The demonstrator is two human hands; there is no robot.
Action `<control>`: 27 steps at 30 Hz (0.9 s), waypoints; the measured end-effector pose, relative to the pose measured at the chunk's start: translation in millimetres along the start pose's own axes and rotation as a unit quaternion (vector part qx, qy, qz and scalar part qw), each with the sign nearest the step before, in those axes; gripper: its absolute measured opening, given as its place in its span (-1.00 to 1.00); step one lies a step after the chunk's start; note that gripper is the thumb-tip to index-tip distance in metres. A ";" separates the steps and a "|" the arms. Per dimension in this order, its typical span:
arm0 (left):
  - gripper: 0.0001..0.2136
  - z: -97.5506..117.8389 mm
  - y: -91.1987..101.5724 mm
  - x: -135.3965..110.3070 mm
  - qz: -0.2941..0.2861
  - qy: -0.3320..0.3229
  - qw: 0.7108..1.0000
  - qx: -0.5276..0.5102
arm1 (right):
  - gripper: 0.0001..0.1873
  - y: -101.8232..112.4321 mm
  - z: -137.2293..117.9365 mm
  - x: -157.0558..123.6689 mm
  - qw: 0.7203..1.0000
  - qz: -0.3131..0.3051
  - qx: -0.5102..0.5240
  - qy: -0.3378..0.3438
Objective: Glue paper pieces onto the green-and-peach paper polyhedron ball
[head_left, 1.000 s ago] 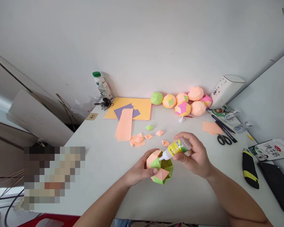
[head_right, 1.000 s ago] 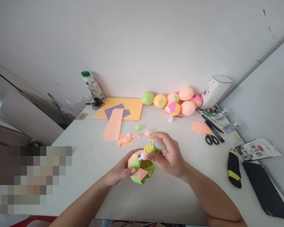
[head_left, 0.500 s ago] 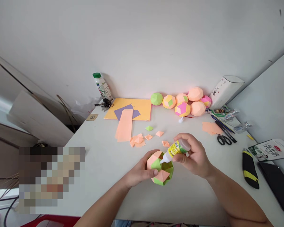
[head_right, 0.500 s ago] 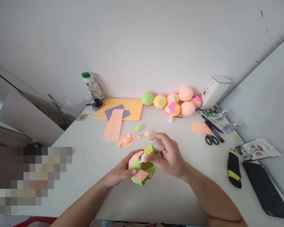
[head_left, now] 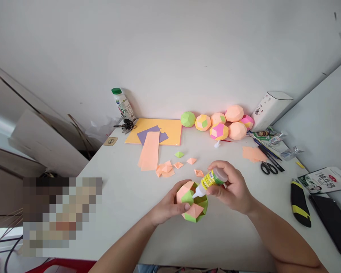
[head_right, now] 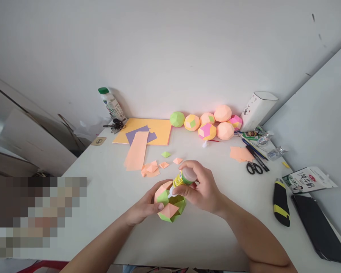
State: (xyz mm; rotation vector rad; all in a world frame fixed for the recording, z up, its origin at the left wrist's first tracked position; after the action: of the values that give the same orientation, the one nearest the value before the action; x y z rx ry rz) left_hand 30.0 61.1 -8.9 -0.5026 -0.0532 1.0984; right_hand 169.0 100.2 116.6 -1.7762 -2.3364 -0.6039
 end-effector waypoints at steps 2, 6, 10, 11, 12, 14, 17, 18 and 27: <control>-0.31 -0.6 1.6 0.2 0.006 -0.002 1.000 0.002 | -0.56 -0.2 2.5 0.0 1.000 -0.001 0.012 -0.016; -0.31 -2.4 3.1 0.8 0.006 -0.006 1.000 0.005 | -0.51 1.1 13.2 1.1 0.995 0.008 0.061 -0.073; -0.31 -0.9 1.5 0.6 0.003 -0.007 1.000 0.012 | -0.45 0.6 23.7 3.3 0.986 0.001 0.111 -0.122; -0.30 0.1 1.0 0.4 0.003 -0.008 1.000 0.015 | -0.45 -0.1 26.7 3.7 0.983 -0.005 0.121 -0.138; -0.29 0.9 0.7 0.2 0.005 -0.009 1.000 0.016 | -0.45 -1.1 30.0 3.9 0.979 -0.013 0.128 -0.157; -0.27 2.0 0.7 -0.1 0.009 -0.008 1.000 0.019 | -0.50 -2.8 37.0 3.8 0.971 -0.027 0.136 -0.193; -0.26 2.1 1.8 -0.2 0.017 -0.005 1.000 0.021 | -0.59 -4.6 45.0 4.0 0.963 -0.037 0.137 -0.227; -0.26 2.0 2.4 -0.2 0.018 -0.006 1.000 0.022 | -0.60 -5.5 46.5 4.0 0.961 -0.041 0.141 -0.233; -0.27 0.6 5.2 -0.1 0.023 -0.007 1.000 0.014 | -0.63 -2.9 44.8 6.4 0.941 -0.061 0.221 -0.248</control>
State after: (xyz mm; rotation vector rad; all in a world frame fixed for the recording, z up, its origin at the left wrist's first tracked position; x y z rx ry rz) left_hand 25.4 63.1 -10.5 -0.4731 -0.0388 1.1467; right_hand 170.0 123.1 77.5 -1.7135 -2.6185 0.3929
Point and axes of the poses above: each hand's wrist, its own x-axis towards the middle knuckle, its own y-axis out of the back of the hand, z = x × y, the point moved 7 cm from there along x, towards the middle knuckle, and after that the axes turned 6 degrees about z, right-handed, at the moved point
